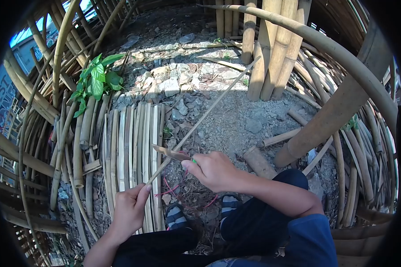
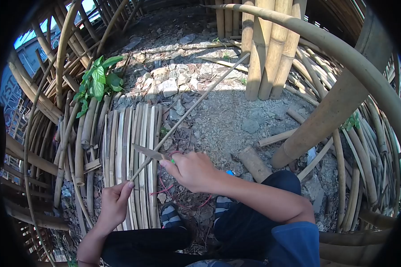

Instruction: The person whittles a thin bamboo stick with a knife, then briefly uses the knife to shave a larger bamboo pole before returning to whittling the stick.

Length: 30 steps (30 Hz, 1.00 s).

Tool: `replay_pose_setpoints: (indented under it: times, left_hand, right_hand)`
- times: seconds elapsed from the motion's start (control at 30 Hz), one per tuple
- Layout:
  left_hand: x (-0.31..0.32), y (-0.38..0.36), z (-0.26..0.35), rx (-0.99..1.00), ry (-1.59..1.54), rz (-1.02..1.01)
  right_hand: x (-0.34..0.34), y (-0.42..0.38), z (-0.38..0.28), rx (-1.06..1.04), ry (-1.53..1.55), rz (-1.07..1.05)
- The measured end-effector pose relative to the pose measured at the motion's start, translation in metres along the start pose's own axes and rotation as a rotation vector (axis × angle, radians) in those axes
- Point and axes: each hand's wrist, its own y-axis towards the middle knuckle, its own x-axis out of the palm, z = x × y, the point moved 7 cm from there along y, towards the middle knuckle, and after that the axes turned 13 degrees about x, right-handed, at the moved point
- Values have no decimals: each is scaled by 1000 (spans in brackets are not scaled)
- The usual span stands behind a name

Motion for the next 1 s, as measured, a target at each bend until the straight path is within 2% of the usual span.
replay_pose_setpoints:
  times: [0.07, 0.13, 0.27, 0.37, 0.43, 0.53, 0.7, 0.8, 0.9, 0.97, 1.0]
  left_hand:
    - [0, -1, -2, 1, -23, -11]
    - [-1, -7, -13, -90, -37, 1]
    - [3, -6, -24, -106, -74, -4]
    - [5, -2, -26, -159, -112, -22]
    - [9, -2, -21, -141, -146, -48]
    - [9, -4, -22, -153, -165, -53]
    - [9, -2, -20, -166, -170, -80]
    - [13, 0, -24, -165, -200, -89]
    - [10, -2, -30, -173, -195, -79]
    - [7, -4, -33, -176, -190, -58]
    - [7, -5, -33, -205, -198, -58]
  right_hand:
    - [-10, 12, 10, -24, 10, 14]
    - [-29, 27, 38, 166, -77, 93]
    - [-37, 37, 57, 206, -16, 127]
    - [-12, 16, 24, 149, 84, 101]
    - [11, 1, 1, 0, 48, 3]
    - [-5, 11, 3, -18, -54, 1]
    - [-15, 12, 5, -146, -150, 130]
    - [-16, 13, 9, -96, -192, 105]
    - [-33, 29, 34, 8, -165, 195]
    - [-61, 44, 69, 244, -112, 219]
    - [-62, 44, 65, 242, -122, 219]
